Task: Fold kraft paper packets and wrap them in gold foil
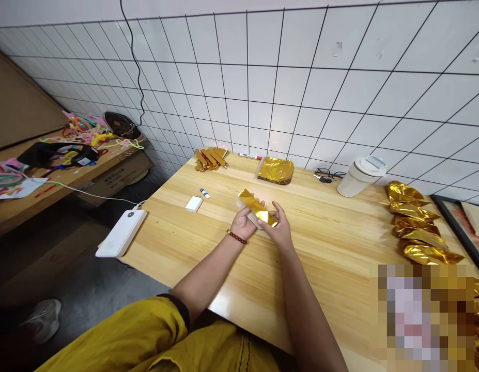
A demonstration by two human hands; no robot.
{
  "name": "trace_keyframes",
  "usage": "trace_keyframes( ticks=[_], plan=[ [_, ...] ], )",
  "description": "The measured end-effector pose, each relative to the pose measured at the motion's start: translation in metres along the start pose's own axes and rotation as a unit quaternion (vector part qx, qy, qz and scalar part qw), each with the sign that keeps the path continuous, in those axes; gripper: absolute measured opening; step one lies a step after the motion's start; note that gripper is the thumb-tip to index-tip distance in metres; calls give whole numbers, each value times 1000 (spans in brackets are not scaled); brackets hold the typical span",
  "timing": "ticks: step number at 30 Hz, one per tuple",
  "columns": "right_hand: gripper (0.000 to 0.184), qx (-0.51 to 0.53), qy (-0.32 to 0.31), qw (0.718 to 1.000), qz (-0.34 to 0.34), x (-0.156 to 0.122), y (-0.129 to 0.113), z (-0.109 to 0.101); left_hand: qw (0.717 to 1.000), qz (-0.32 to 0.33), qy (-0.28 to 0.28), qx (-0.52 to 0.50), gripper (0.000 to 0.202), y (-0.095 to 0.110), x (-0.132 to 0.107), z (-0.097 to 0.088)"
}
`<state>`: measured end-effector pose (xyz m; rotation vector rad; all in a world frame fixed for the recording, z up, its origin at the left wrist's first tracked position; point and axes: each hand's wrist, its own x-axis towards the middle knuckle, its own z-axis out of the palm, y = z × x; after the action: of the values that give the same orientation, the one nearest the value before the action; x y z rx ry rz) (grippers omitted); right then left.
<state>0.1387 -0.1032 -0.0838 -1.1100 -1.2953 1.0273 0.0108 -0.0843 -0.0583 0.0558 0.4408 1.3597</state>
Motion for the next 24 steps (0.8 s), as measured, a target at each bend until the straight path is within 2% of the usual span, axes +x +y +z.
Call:
trace_keyframes(
  ticks=[3,5,7,11,13,18,21,24],
  plan=[
    [103,-29,-22,999,-25,-1,3,1,1000,-14,18,8,18,1,2,-1],
    [106,-32,-20,999,-24,-1,6,2,999,-24,26,8,14,2,3,-3],
    [98,-15,-6,1000,-15,0,8,2,999,-19,28,-2,15,2,4,-3],
    [54,63,32,997,7,3,8,2,999,-19,37,-21,21,1,3,1],
    [43,93,36,995,8,4,7,2,998,-21,49,-28,22,0,3,3],
    [41,111,48,993,-2,5,7,2,998,-27,45,-20,29,-1,1,4],
    [41,127,77,989,-2,5,10,2,999,-26,35,-19,32,-1,2,4],
    [42,146,114,983,7,7,16,1,998,-12,50,-28,33,0,3,3]
  ],
)
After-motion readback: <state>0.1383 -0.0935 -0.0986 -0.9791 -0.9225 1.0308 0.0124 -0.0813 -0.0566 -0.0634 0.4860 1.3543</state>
